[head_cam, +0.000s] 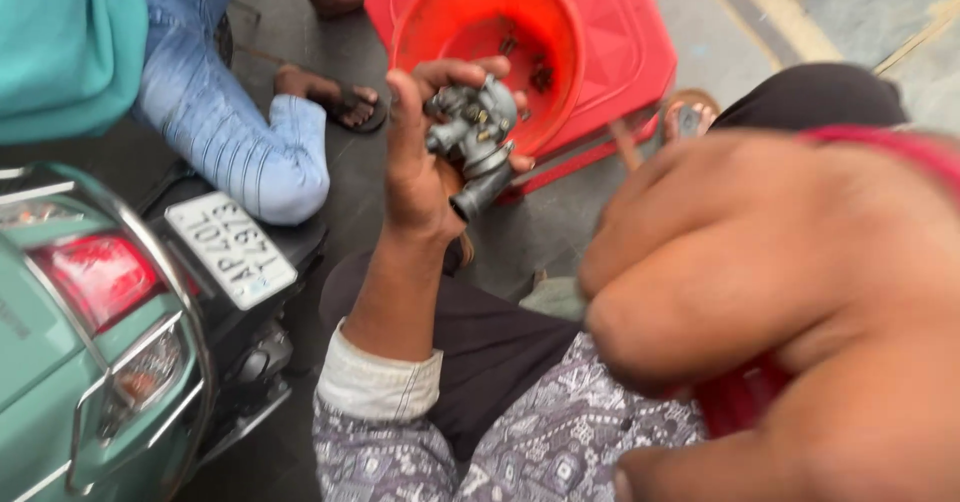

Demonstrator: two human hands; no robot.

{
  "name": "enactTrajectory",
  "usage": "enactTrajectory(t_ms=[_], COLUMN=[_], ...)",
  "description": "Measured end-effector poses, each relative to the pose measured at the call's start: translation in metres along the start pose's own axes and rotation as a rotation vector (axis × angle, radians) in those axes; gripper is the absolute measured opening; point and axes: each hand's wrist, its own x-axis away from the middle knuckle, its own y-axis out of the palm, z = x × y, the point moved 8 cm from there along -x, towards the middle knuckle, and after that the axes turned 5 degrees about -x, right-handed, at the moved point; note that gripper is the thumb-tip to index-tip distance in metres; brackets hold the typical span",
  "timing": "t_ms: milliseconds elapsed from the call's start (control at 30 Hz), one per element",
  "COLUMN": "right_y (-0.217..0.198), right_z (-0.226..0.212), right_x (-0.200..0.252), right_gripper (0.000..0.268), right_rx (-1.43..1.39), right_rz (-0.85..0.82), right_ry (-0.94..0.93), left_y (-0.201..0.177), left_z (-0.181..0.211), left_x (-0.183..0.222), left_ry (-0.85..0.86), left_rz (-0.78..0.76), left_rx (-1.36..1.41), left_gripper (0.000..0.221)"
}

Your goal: Repairing or cleaning a motorcycle carburetor using a screwdriver and inspecting internal components.

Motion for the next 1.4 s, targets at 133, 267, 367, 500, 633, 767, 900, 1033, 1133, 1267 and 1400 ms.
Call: enactTrajectory(t_ms=[133, 267, 367, 500, 633, 767, 900, 1033, 1133, 1267, 1400], right_y=[0.000, 0.008, 0.005, 0.003, 0.004, 0.006, 0.010, -0.002, -0.006, -0.028, -0.036], right_z=[0.018, 0.019, 0.023, 0.026, 0.028, 0.027, 0.033, 0.040, 0.060, 0.106, 0.124], right_x=[-0.046, -0.063, -0.064, -0.060, -0.068, -0.067, -0.063, -0.070, -0.064, -0.038, -0.033], right_gripper=[0.023, 0.018, 0.012, 0.012, 0.013, 0.023, 0.032, 0.042, 0.045, 0.033, 0.031], right_rx=[0.088, 0.116, 0.098, 0.072, 0.126, 0.226, 0.234, 0.329, 0.426, 0.649, 0.781], right_rz=[0.073, 0.130, 0.148, 0.122, 0.157, 0.161, 0.204, 0.106, 0.158, 0.308, 0.361], right_ry=[-0.042, -0.058, -0.048, -0.067, -0.096, -0.034, 0.052, 0.039, 0.231, 0.655, 0.633], left_y=[0.005, 0.005, 0.003, 0.003, 0.006, 0.004, 0.001, 0.003, 0.012, 0.010, 0.005], left_z=[0.004, 0.003, 0.002, -0.001, -0.001, 0.001, -0.001, -0.002, 0.006, 0.007, -0.002], left_x=[-0.002, -0.003, -0.003, -0.002, -0.001, -0.005, 0.000, -0.004, -0.004, -0.005, -0.002], left_ry=[0.004, -0.020, -0.024, -0.028, -0.041, -0.008, -0.042, -0.043, -0.021, -0.074, -0.088], left_rz=[-0.020, 0.030, 0.036, 0.015, 0.014, 0.000, 0.030, 0.022, 0.021, 0.050, 0.005], left_rx=[0.033, 0.017, 0.017, 0.014, -0.003, 0.010, 0.039, 0.043, 0.062, 0.111, 0.163], left_gripper=[0.059, 0.060, 0.059, 0.060, 0.061, 0.061, 0.062, 0.061, 0.059, 0.053, 0.052])
